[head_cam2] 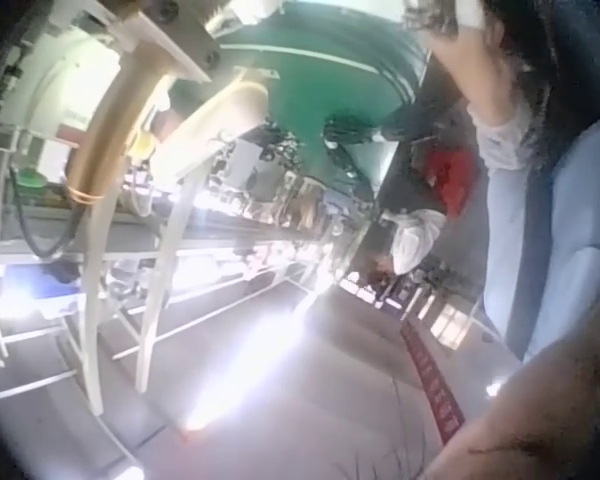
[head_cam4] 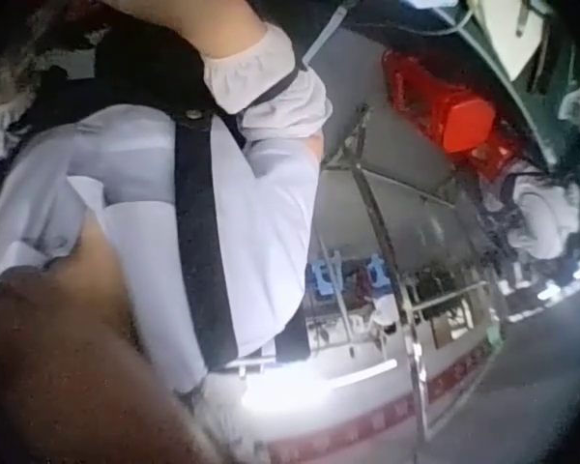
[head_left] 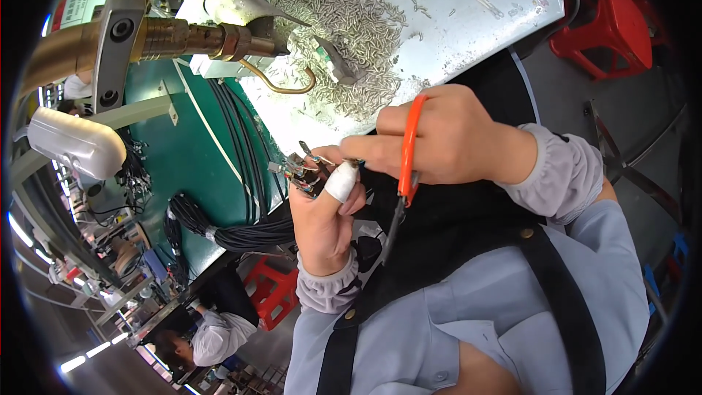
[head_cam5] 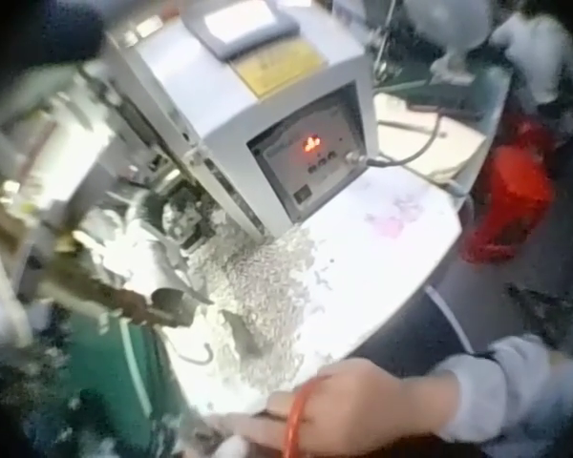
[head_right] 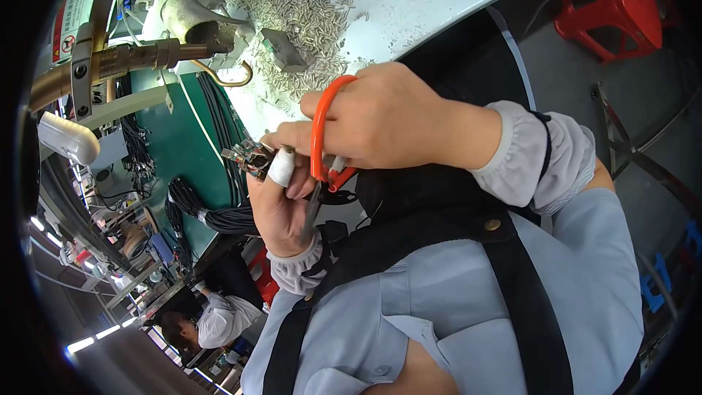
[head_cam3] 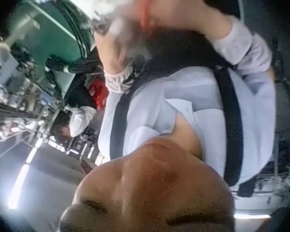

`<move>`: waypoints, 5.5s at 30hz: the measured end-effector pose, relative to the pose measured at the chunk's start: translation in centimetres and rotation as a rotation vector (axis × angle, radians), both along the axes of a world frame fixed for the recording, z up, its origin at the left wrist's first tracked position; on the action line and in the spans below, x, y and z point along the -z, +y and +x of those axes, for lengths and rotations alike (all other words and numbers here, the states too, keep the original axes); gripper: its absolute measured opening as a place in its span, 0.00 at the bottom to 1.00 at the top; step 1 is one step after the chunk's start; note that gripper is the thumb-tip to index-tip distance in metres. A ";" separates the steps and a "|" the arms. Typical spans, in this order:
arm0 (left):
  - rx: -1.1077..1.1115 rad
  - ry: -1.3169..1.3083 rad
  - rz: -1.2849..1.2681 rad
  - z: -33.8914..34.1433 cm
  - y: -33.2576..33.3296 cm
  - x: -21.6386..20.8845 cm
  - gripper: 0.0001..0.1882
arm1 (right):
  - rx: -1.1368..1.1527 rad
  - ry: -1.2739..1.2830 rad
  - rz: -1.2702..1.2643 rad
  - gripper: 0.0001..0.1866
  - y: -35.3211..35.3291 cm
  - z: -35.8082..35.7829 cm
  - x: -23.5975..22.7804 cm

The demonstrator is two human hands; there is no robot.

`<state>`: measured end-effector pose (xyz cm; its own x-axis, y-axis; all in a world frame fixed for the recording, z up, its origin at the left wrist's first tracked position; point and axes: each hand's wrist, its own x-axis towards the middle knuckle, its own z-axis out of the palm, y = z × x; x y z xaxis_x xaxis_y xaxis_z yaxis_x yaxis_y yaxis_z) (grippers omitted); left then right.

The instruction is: The person trims the ends of wires on a connector with shears and places the connector into a machine. After repeating this for each wire in a bundle, the person gathers the bundle and moves it to the side.

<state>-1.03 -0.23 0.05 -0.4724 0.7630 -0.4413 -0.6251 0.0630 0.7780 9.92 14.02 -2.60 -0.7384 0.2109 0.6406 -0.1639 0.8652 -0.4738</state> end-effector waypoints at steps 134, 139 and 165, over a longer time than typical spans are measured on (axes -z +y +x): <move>0.059 0.182 -0.116 -8.5 11.3 1.0 0.08 | 0.184 -0.062 -0.803 0.10 7.9 -7.8 1.7; 0.054 0.185 -0.127 -8.2 10.4 0.6 0.09 | 0.169 -0.078 -0.869 0.10 6.9 -7.5 1.5; -0.181 0.819 -0.136 1.0 0.3 -1.9 0.08 | 0.007 0.207 -0.900 0.09 -2.5 -0.9 -0.5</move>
